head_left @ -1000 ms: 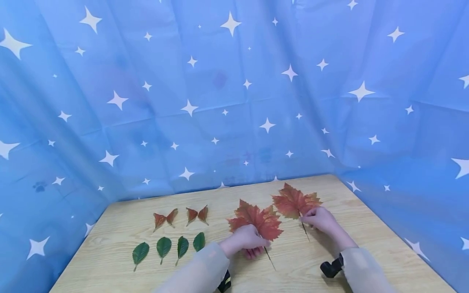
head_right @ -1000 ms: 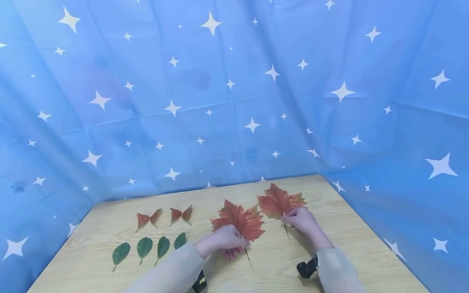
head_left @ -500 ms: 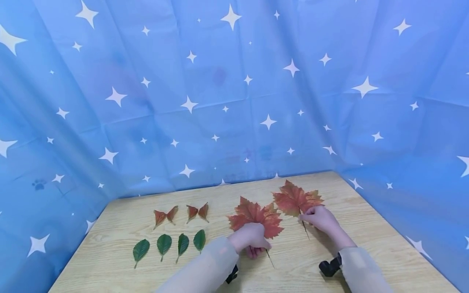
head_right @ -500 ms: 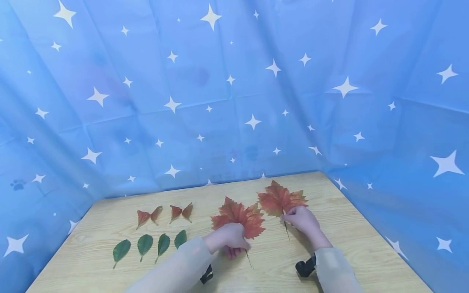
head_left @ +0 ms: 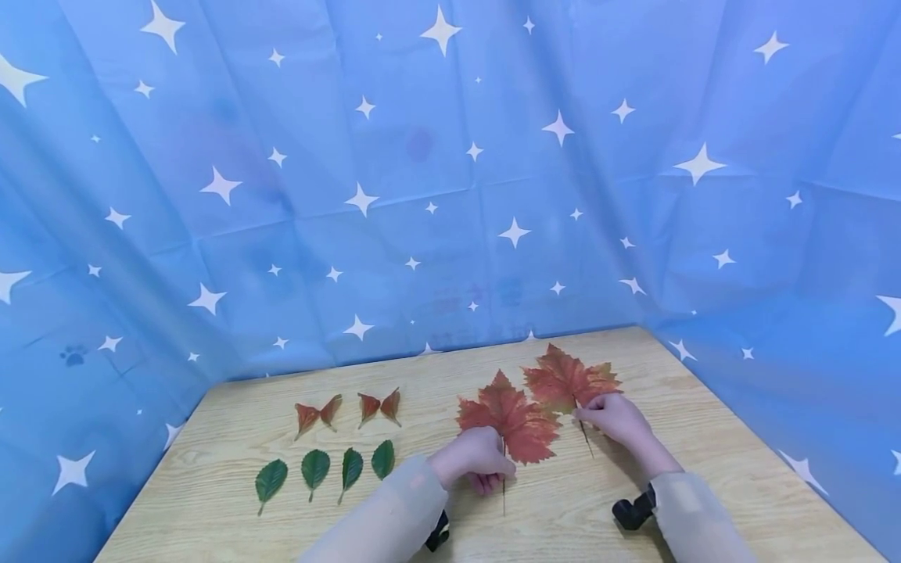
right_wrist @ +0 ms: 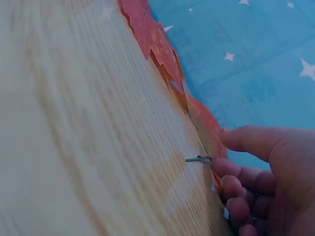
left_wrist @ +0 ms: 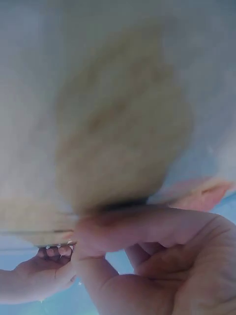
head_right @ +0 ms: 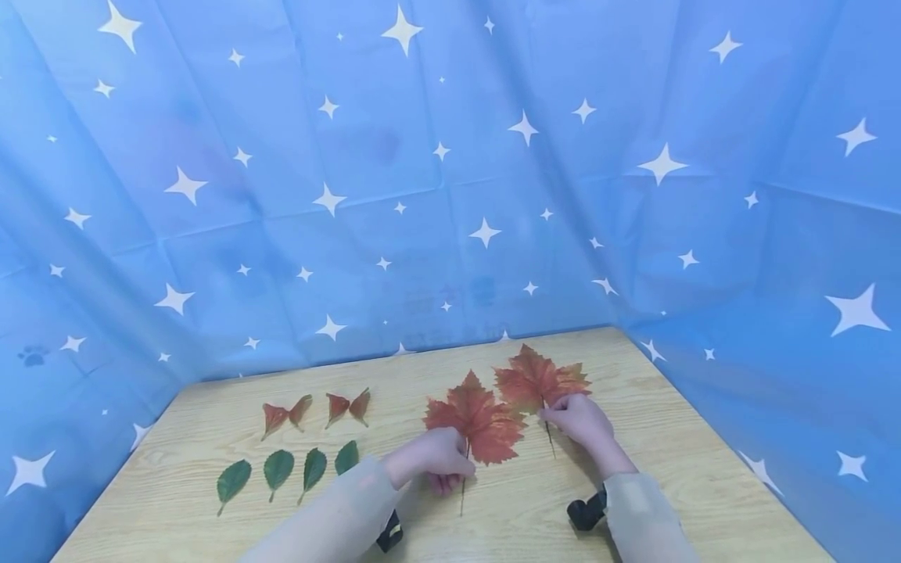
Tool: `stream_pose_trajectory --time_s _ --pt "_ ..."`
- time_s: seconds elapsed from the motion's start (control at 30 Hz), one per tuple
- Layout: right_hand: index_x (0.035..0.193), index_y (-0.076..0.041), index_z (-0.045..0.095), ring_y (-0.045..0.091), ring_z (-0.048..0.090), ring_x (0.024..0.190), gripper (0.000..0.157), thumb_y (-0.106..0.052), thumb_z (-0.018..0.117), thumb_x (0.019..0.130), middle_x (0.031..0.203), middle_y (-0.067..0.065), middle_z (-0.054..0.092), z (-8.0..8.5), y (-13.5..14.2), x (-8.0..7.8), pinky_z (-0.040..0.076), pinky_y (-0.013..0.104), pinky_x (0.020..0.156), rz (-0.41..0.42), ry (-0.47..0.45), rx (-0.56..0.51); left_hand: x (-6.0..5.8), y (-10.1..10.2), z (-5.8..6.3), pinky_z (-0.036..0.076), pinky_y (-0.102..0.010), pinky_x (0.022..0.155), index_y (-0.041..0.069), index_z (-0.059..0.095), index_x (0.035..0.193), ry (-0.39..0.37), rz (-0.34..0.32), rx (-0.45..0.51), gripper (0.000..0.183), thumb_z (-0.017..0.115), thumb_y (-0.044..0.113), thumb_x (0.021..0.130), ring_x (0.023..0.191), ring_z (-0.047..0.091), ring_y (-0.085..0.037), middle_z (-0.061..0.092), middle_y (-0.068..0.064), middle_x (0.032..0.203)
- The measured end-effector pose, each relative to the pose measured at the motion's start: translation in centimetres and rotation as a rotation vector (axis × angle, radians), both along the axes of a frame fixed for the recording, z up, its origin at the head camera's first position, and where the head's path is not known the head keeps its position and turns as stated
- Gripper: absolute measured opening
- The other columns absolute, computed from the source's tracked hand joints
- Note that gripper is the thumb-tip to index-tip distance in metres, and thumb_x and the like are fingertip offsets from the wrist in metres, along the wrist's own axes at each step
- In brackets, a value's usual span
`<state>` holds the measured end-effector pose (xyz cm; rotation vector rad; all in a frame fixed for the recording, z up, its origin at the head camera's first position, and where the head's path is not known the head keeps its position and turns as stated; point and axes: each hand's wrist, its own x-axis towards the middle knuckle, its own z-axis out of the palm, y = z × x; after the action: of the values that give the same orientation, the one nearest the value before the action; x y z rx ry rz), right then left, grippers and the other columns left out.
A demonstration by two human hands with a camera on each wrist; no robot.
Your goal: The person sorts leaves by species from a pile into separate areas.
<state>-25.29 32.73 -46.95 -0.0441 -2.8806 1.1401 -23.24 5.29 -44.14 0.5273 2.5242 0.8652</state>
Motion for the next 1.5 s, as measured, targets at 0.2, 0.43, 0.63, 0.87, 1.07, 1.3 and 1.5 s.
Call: stream_pose_trajectory --time_s 0.2,0.43,0.63,0.87,1.07,1.3,1.5 --pt "0.057 -0.015 0.045 0.013 0.028 0.048 0.044 -0.033 0.072 0.086 0.051 -0.005 0.033 0.1 -0.1 -0.2 0.03 0.03 0.053 0.009 0.007 0.025 -0.2 -1.0 -0.5 0.044 -0.026 0.038 0.011 0.057 0.048 0.094 -0.003 0.006 0.035 0.073 0.017 0.079 0.035 0.048 -0.01 0.054 0.001 0.042" --pt "0.05 -0.016 0.041 0.011 0.022 0.045 0.046 -0.026 0.073 0.082 0.047 -0.007 0.028 0.2 -0.5 -0.2 0.029 0.029 0.05 -0.007 -0.005 0.058 -0.5 -2.0 -0.2 0.036 -0.025 0.036 0.017 0.04 0.044 0.179 -0.028 -0.025 0.046 0.071 0.018 0.079 0.033 0.045 -0.012 0.045 0.003 0.038" --pt "0.049 -0.017 0.039 0.011 0.021 0.045 0.044 -0.025 0.07 0.079 0.047 -0.007 0.027 0.4 -0.7 0.0 0.024 0.028 0.047 -0.046 -0.008 0.094 -0.6 -2.6 -0.2 0.042 -0.027 0.037 0.015 0.043 0.045 0.169 -0.022 0.077 0.043 0.07 0.013 0.078 0.036 0.054 -0.015 0.053 -0.001 0.041" --pt "0.05 -0.018 0.039 0.011 0.024 0.044 0.044 -0.027 0.069 0.081 0.047 -0.007 0.029 0.4 -0.6 -0.2 0.025 0.027 0.047 -0.039 0.003 0.095 -0.9 -3.4 -0.5 0.048 -0.029 0.041 0.012 0.046 0.049 0.07 -0.011 0.218 0.04 0.07 0.01 0.081 0.038 0.055 -0.013 0.058 -0.003 0.047" --pt "0.066 -0.007 0.056 0.016 0.045 0.052 0.022 -0.015 0.068 0.083 0.056 0.0 0.049 0.2 0.2 -0.3 0.038 0.031 0.054 -0.036 0.028 -0.003 -0.9 -3.8 -0.6 0.049 -0.029 0.042 0.01 0.05 0.055 0.044 0.062 0.228 0.033 0.072 0.008 0.08 0.038 0.055 -0.013 0.059 -0.002 0.048" --pt "0.125 0.011 0.055 0.015 0.048 0.052 0.042 -0.005 0.065 0.087 0.065 0.005 0.055 -0.1 1.6 -0.4 0.043 0.028 0.045 0.112 -0.042 -0.291 -1.0 -4.1 -0.4 0.05 -0.03 0.042 0.006 0.06 0.091 -0.013 0.06 0.315 0.017 0.072 0.002 0.08 0.042 0.056 -0.016 0.062 -0.007 0.058" --pt "0.138 0.012 0.044 0.01 0.049 0.052 0.051 -0.005 0.061 0.092 0.071 0.007 0.063 -0.4 3.0 -0.5 0.044 0.023 0.046 0.207 -0.104 -0.46 -1.5 -4.9 -0.6 0.052 -0.031 0.047 0.008 0.049 0.14 -0.154 0.031 0.416 0.061 0.072 0.004 0.084 0.048 0.06 -0.018 0.066 -0.011 0.066"
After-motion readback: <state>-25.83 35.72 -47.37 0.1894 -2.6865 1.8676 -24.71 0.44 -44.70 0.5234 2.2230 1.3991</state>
